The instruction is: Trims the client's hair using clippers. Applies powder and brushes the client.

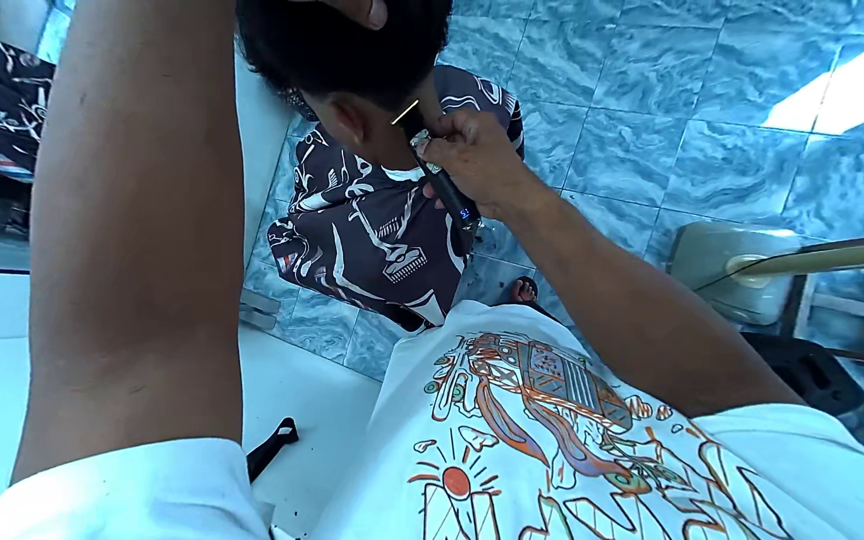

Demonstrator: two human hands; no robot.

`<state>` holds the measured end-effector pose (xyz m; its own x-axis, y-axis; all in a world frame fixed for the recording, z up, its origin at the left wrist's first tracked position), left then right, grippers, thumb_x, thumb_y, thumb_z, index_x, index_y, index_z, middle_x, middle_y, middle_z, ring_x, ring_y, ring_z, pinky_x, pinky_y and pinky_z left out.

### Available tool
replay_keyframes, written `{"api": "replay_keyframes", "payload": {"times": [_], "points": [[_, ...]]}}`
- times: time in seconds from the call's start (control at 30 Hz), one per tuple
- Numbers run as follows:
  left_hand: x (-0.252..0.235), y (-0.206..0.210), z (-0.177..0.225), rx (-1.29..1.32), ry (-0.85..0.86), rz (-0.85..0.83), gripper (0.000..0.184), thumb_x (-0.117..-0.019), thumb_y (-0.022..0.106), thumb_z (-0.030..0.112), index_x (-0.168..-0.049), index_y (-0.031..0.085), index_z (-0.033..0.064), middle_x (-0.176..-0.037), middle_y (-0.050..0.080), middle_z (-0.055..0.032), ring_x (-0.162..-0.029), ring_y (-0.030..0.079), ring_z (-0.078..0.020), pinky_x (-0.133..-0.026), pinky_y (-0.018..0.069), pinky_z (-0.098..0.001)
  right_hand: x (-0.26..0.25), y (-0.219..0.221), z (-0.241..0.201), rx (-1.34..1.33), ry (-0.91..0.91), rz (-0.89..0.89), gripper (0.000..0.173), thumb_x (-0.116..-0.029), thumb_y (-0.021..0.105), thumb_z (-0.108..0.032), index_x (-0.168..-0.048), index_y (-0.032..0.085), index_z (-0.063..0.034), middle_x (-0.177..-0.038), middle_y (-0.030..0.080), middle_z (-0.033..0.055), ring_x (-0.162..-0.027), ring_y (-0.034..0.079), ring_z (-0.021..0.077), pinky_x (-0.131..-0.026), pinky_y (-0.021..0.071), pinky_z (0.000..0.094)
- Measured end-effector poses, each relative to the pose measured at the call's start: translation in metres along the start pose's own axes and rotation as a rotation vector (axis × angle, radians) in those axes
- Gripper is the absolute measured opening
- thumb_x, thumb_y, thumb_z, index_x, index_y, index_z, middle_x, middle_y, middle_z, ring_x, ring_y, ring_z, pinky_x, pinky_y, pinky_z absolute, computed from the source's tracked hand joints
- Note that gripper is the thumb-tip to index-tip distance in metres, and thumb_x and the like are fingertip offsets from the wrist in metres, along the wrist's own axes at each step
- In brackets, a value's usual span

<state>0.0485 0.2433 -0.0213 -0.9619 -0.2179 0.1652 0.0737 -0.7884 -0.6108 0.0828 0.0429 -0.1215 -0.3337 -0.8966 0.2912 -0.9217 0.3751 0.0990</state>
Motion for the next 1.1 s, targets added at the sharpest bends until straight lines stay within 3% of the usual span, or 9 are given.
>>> {"api": "replay_keyframes", "payload": {"times": [0.07,0.1,0.17,0.27,0.4,0.67,0.93,1.1], "points": [[0.011,0.001,0.007,0.232,0.091,-0.193,0.013,-0.0999,0.057,0.012,-0.1,0.07,0.0087,-0.088,0.071,0.0021,-0.078,0.068,-0.0005,-0.072,0.0566,-0.0163,-0.001,0.0,0.001,0.007,0.015,0.0,0.027,-0.1021,0.063,-0.017,-0.123,0.057,-0.001,-0.097,0.068,0.0159,-0.066,0.072,0.0261,-0.054,0.0639,0.0405],[0.013,-0.002,0.008,0.216,0.089,-0.202,0.013,-0.0999,0.06,0.015,-0.102,0.071,0.0097,-0.09,0.072,0.0019,-0.08,0.069,-0.0012,-0.074,0.0572,-0.0172,0.0,0.0,0.002,0.005,0.021,0.004,0.027,-0.1019,0.064,-0.016,-0.123,0.057,-0.0005,-0.097,0.068,0.0164,-0.066,0.072,0.0264,-0.054,0.064,0.041],[0.012,-0.011,0.007,0.049,0.046,-0.105,0.012,-0.0962,0.067,0.022,-0.1,0.074,0.0127,-0.088,0.072,0.0036,-0.077,0.068,-0.0001,-0.071,0.0556,-0.0172,0.0,0.0,-0.001,0.0,-0.009,0.008,0.028,-0.1021,0.064,-0.017,-0.124,0.057,-0.0002,-0.099,0.067,0.0164,-0.068,0.072,0.0264,-0.055,0.0644,0.0405],[0.014,-0.026,0.005,-0.204,-0.041,0.007,0.026,-0.0895,0.076,0.045,-0.099,0.078,0.0213,-0.088,0.074,0.0068,-0.076,0.068,0.0023,-0.068,0.0559,-0.0174,0.0,0.002,-0.002,0.02,-0.014,0.002,0.026,-0.1026,0.063,-0.017,-0.123,0.057,-0.0011,-0.098,0.067,0.016,-0.067,0.072,0.0259,-0.055,0.0641,0.0402],[0.02,-0.034,-0.001,-0.305,-0.177,0.043,0.046,-0.0817,0.075,0.066,-0.107,0.075,0.0275,-0.095,0.074,0.0064,-0.083,0.07,0.0003,-0.073,0.0584,-0.0218,-0.001,0.003,-0.002,0.018,-0.031,0.009,0.026,-0.1027,0.063,-0.017,-0.122,0.057,-0.0009,-0.098,0.067,0.0159,-0.069,0.072,0.0258,-0.057,0.0647,0.0407],[0.016,-0.037,0.003,-0.399,-0.218,0.047,0.046,-0.0792,0.076,0.069,-0.105,0.076,0.0305,-0.093,0.074,0.0075,-0.081,0.069,0.001,-0.071,0.0582,-0.0223,-0.001,0.005,-0.003,0.044,-0.05,0.009,0.027,-0.1019,0.063,-0.018,-0.122,0.057,-0.0007,-0.098,0.067,0.0156,-0.068,0.072,0.0252,-0.057,0.065,0.0408],[0.016,-0.039,0.001,-0.427,-0.234,0.049,0.052,-0.0772,0.075,0.072,-0.106,0.076,0.0288,-0.095,0.074,0.006,-0.084,0.069,-0.0014,-0.076,0.0584,-0.0262,-0.001,0.004,-0.005,0.058,-0.075,-0.004,0.027,-0.1008,0.065,-0.017,-0.121,0.058,-0.0009,-0.099,0.069,0.0153,-0.07,0.073,0.0247,-0.058,0.0649,0.0402],[0.013,-0.04,-0.003,-0.464,-0.328,0.025,0.056,-0.0779,0.072,0.074,-0.11,0.074,0.0279,-0.098,0.073,0.0054,-0.086,0.069,-0.0015,-0.079,0.0579,-0.0265,-0.002,0.004,-0.006,0.025,-0.114,-0.001,0.028,-0.1011,0.065,-0.017,-0.123,0.057,-0.0009,-0.1,0.067,0.0146,-0.072,0.072,0.0235,-0.06,0.0647,0.0379]]}}
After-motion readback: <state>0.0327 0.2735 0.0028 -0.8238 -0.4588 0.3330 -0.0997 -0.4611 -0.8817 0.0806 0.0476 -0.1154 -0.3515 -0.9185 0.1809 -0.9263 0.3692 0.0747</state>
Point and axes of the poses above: each hand's wrist, its own x-axis away from the middle knuckle, its own y-axis out of the palm, z = x × y, the point moved 7 cm from there along -x, towards the middle knuckle
